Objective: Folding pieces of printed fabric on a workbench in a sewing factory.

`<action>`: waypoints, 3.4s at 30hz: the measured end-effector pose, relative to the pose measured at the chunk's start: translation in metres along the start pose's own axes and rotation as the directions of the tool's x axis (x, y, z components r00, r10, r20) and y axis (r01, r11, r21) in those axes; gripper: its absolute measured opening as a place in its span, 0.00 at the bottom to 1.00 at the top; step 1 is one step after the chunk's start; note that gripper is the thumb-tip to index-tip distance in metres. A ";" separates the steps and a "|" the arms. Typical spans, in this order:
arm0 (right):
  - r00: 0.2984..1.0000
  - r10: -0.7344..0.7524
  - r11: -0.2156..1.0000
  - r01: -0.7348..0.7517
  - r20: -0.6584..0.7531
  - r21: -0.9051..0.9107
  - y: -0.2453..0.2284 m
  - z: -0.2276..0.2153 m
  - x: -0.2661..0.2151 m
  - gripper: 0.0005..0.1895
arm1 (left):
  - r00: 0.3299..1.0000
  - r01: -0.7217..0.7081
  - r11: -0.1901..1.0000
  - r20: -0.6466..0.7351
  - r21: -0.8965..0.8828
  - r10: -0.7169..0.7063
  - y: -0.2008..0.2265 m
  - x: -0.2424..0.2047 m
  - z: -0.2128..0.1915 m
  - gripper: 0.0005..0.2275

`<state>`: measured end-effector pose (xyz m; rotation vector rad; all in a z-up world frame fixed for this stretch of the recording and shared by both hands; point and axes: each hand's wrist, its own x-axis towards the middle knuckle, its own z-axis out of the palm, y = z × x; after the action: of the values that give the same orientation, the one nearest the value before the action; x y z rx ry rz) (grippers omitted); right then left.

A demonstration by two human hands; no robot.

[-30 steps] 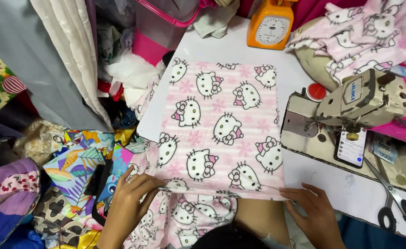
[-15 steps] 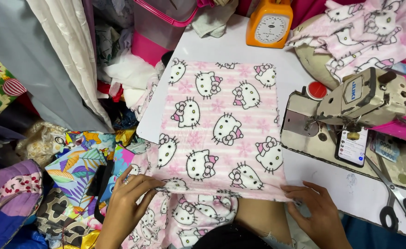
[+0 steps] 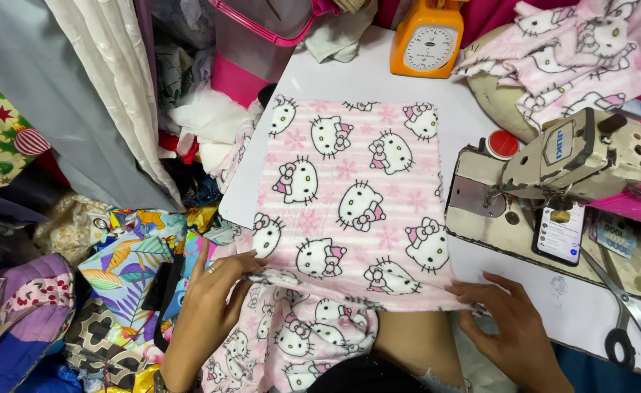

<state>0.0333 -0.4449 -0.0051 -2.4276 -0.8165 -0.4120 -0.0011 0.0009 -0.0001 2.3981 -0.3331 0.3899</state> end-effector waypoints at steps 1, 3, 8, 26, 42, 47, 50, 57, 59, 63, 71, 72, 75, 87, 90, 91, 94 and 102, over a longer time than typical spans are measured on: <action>1.000 0.020 1.000 -0.020 0.014 -0.008 0.003 0.002 -0.002 0.06 | 1.000 0.007 1.000 0.024 0.013 -0.008 0.000 -0.001 -0.001 0.07; 0.999 0.044 0.999 -0.044 0.032 -0.016 0.006 0.004 -0.008 0.06 | 0.998 0.018 1.000 0.052 0.024 -0.019 0.000 -0.004 -0.002 0.07; 0.993 0.088 0.996 -0.087 0.078 -0.011 0.008 0.006 -0.015 0.08 | 0.998 0.010 1.000 0.065 0.012 -0.011 0.000 -0.011 -0.005 0.07; 0.978 0.141 0.990 -0.137 0.154 -0.034 0.019 0.011 -0.035 0.11 | 0.933 0.238 0.971 0.279 -0.010 -0.226 0.007 -0.029 -0.002 0.06; 0.983 0.029 0.995 -0.011 0.182 -0.096 0.004 0.004 -0.033 0.16 | 0.974 0.095 0.995 0.203 0.024 -0.098 0.007 -0.041 0.005 0.10; 0.977 0.039 0.996 -0.020 0.211 -0.090 0.006 0.006 -0.035 0.15 | 0.976 0.091 0.996 0.200 0.011 -0.091 0.007 -0.041 0.004 0.10; 0.970 0.081 0.995 -0.064 0.230 -0.080 0.004 0.008 -0.035 0.14 | 0.969 0.100 0.995 0.227 0.011 -0.100 0.002 -0.044 0.006 0.09; 0.956 0.093 0.995 -0.076 0.278 -0.069 0.002 0.009 -0.031 0.12 | 0.968 0.103 0.994 0.234 -0.028 -0.094 0.001 -0.044 0.007 0.10; 0.955 0.076 0.997 -0.067 0.286 -0.043 0.003 0.009 -0.031 0.11 | 0.966 0.108 0.993 0.239 -0.036 -0.097 -0.001 -0.044 0.008 0.09; 0.940 0.068 0.998 -0.061 0.334 -0.031 0.009 0.014 -0.033 0.09 | 0.965 0.111 0.993 0.241 -0.029 -0.101 -0.001 -0.044 0.008 0.09; 0.935 0.075 0.997 -0.074 0.346 -0.016 0.008 0.016 -0.033 0.12 | 0.957 0.139 0.990 0.260 -0.017 -0.130 -0.001 -0.044 0.008 0.11; 0.935 0.077 0.997 -0.076 0.346 -0.016 0.009 0.017 -0.033 0.12 | 0.957 0.138 0.990 0.261 -0.017 -0.129 -0.001 -0.044 0.009 0.11; 0.938 0.063 0.998 -0.066 0.342 -0.005 0.012 0.019 -0.036 0.12 | 0.954 0.147 0.989 0.265 -0.009 -0.140 -0.002 -0.045 0.009 0.12; 0.934 0.059 0.997 -0.069 0.353 0.016 0.019 0.018 -0.036 0.12 | 0.972 0.081 0.990 0.230 -0.117 -0.053 -0.004 -0.039 0.003 0.06; 0.939 0.051 0.998 -0.061 0.341 0.018 0.019 0.016 -0.036 0.11 | 0.965 0.115 0.986 0.249 -0.123 -0.081 -0.002 -0.039 0.001 0.07; 0.936 0.059 0.998 -0.067 0.347 0.013 0.019 0.016 -0.036 0.11 | 0.964 0.109 0.984 0.255 -0.139 -0.071 -0.001 -0.038 -0.001 0.06; 0.929 0.098 0.995 -0.100 0.357 -0.014 0.012 0.008 -0.026 0.11 | 0.967 0.091 0.984 0.252 -0.155 -0.049 0.001 -0.032 -0.004 0.05; 0.926 0.340 0.939 -0.326 0.164 -0.107 0.035 -0.040 0.036 0.23 | 0.992 0.057 0.983 0.124 -0.174 -0.036 -0.010 0.042 -0.025 0.11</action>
<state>0.0789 -0.4743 0.0290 -2.6406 -0.4474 -0.0943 0.0362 0.0190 0.0277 2.2546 -0.3498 0.1862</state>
